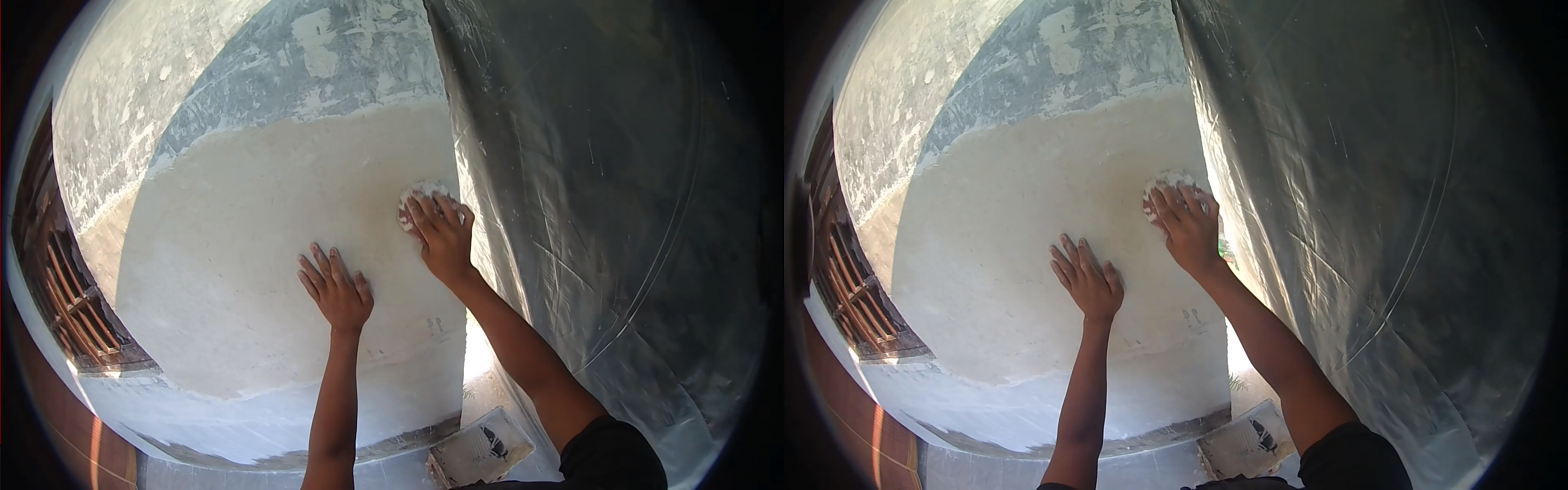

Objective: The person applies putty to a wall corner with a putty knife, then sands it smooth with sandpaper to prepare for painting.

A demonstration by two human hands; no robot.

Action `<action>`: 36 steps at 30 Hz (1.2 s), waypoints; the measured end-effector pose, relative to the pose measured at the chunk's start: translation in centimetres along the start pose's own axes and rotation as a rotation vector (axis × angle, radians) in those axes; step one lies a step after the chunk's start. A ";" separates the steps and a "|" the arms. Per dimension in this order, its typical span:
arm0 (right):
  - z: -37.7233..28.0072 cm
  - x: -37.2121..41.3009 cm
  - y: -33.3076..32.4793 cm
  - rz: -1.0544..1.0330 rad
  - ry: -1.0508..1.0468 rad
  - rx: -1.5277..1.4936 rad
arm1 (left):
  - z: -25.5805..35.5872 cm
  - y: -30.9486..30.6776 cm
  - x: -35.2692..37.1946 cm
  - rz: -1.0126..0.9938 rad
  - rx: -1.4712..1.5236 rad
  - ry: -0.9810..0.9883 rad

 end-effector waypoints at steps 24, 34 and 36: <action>7.7 11.2 2.9 0.043 0.778 -0.528 | -0.1 0.3 0.6 0.021 -0.019 0.011; 2.7 -0.7 0.4 0.104 0.190 -0.045 | -0.1 0.2 0.6 0.044 0.008 0.018; 1.7 5.0 1.2 0.023 0.200 -0.042 | 0.0 0.2 0.6 0.050 -0.003 0.021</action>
Point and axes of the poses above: each hand's wrist, its own x-axis away from the middle knuckle, its own y-axis out of the palm, z = x × y, the point moved 5 cm from there along -x, towards the middle knuckle, and after that the axes turned 9 degrees about y, right-handed, at the moved point
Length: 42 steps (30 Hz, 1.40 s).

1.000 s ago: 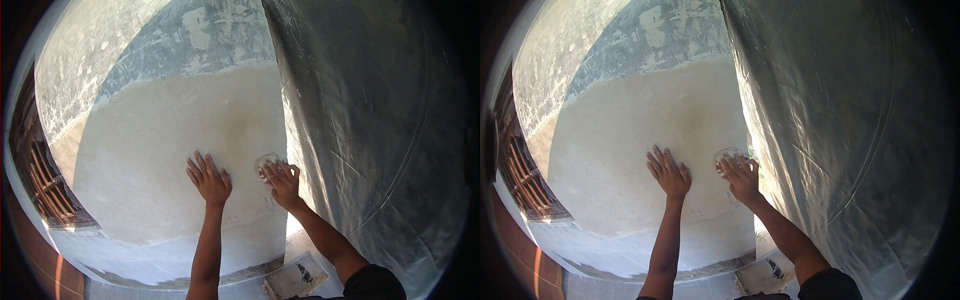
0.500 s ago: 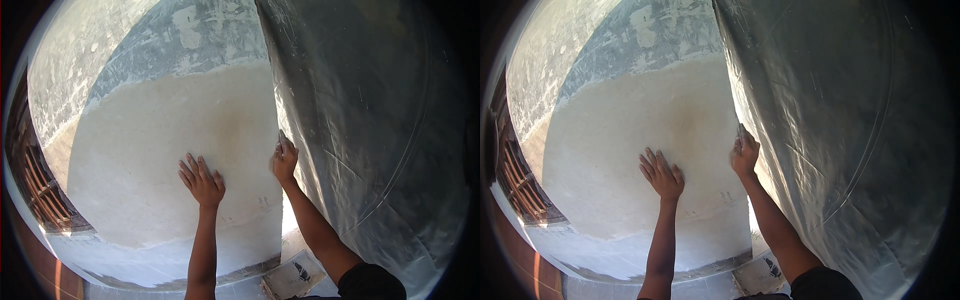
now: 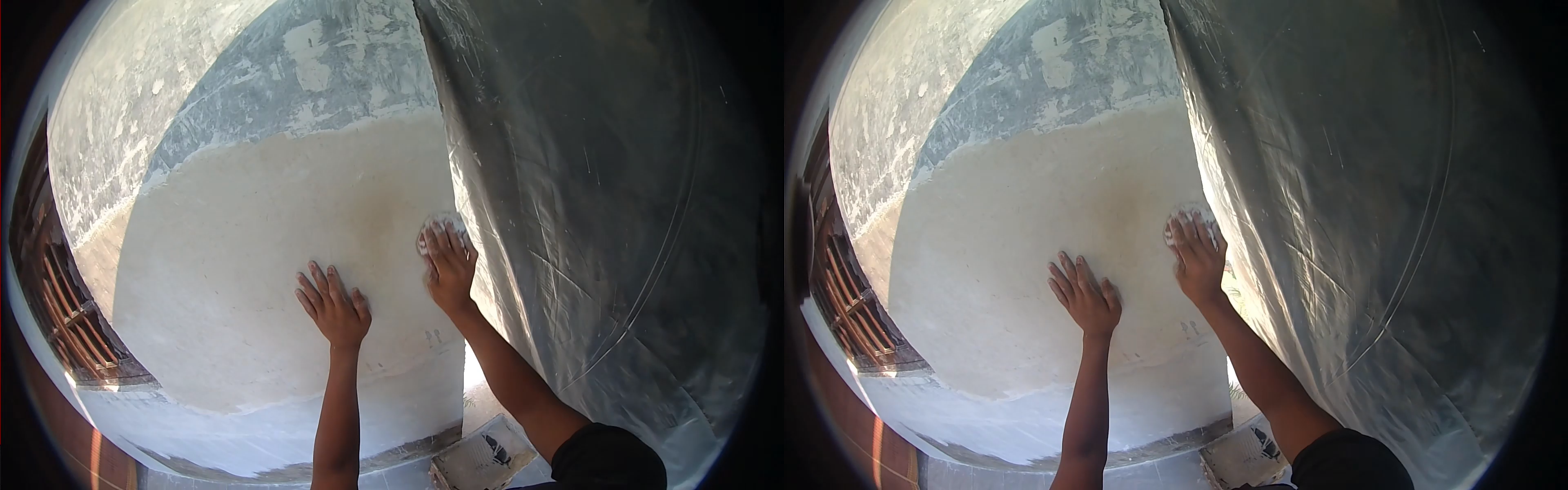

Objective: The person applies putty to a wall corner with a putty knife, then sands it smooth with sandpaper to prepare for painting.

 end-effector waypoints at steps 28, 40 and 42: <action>-5.0 -5.0 -4.5 0.044 -0.144 -0.138 | 0.6 0.4 2.1 -0.046 -0.071 -0.058; -4.6 14.1 -0.9 -0.281 -0.031 -0.077 | 0.7 -0.1 7.9 -0.174 -0.121 0.024; -4.9 14.8 -1.9 -0.334 -0.033 -0.100 | 1.3 -0.7 9.5 -0.212 -0.135 -0.029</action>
Point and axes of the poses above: each hand's wrist, its own x-axis away from the middle knuckle, its own y-axis out of the palm, z = x × y, the point moved 5 cm from there along -x, towards the middle knuckle, and after that the axes turned 9 degrees about y, right-handed, at the moved point
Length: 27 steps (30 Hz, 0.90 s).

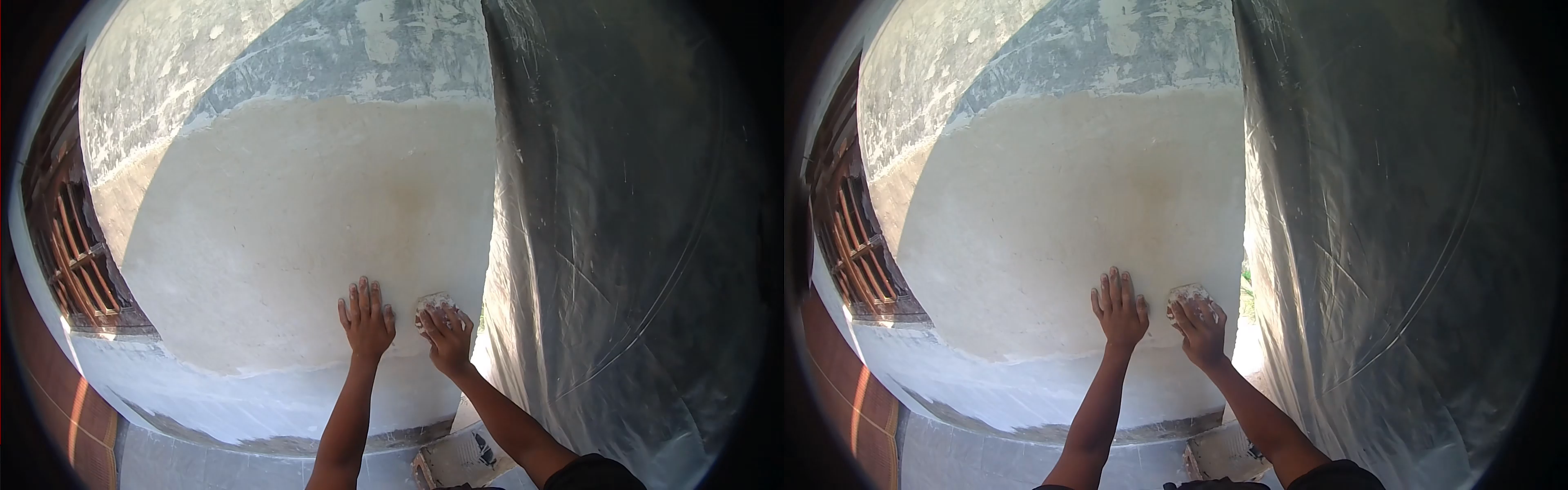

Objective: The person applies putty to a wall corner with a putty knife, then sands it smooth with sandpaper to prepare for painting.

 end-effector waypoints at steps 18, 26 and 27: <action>-2.1 -11.7 0.6 0.246 -0.007 0.054 | -7.3 -2.1 -2.3 0.008 0.074 -0.019; -4.1 -0.6 0.4 0.006 -0.057 -0.051 | -7.9 -0.7 5.9 -0.188 0.121 0.016; -4.7 -3.7 -1.0 0.070 -0.086 -0.080 | -7.8 -0.7 6.3 -0.191 0.128 0.031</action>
Point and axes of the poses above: each hand's wrist, its own x-axis away from the middle knuckle, its own y-axis out of the palm, z = x × y, the point moved 5 cm from there along -x, towards the middle knuckle, and after that the axes turned 9 degrees about y, right-handed, at the moved point
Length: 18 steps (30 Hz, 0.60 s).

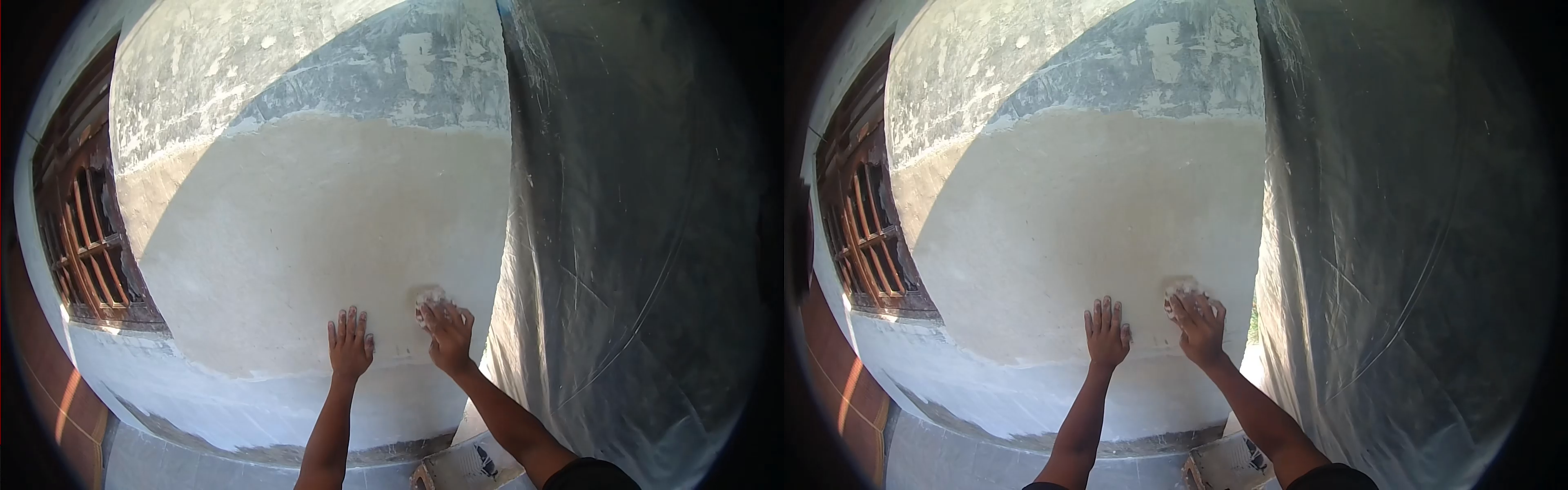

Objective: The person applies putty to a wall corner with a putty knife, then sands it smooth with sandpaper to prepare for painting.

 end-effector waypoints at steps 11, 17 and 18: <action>2.9 -10.8 1.2 0.174 -0.051 0.196 | 2.4 0.4 8.4 -0.183 0.054 -0.145; 4.0 12.6 3.0 -0.319 0.152 0.080 | 5.8 2.1 22.2 -0.732 0.249 -0.465; 4.7 17.3 3.2 -0.492 0.185 0.076 | 6.1 3.9 27.5 -1.258 0.401 -0.755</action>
Point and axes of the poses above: each hand's wrist, its own x-axis away from the middle knuckle, its own y-axis out of the palm, z = x × y, the point moved 5 cm from there along -x, towards the middle knuckle, and after that the axes turned 9 degrees about y, right-handed, at the moved point
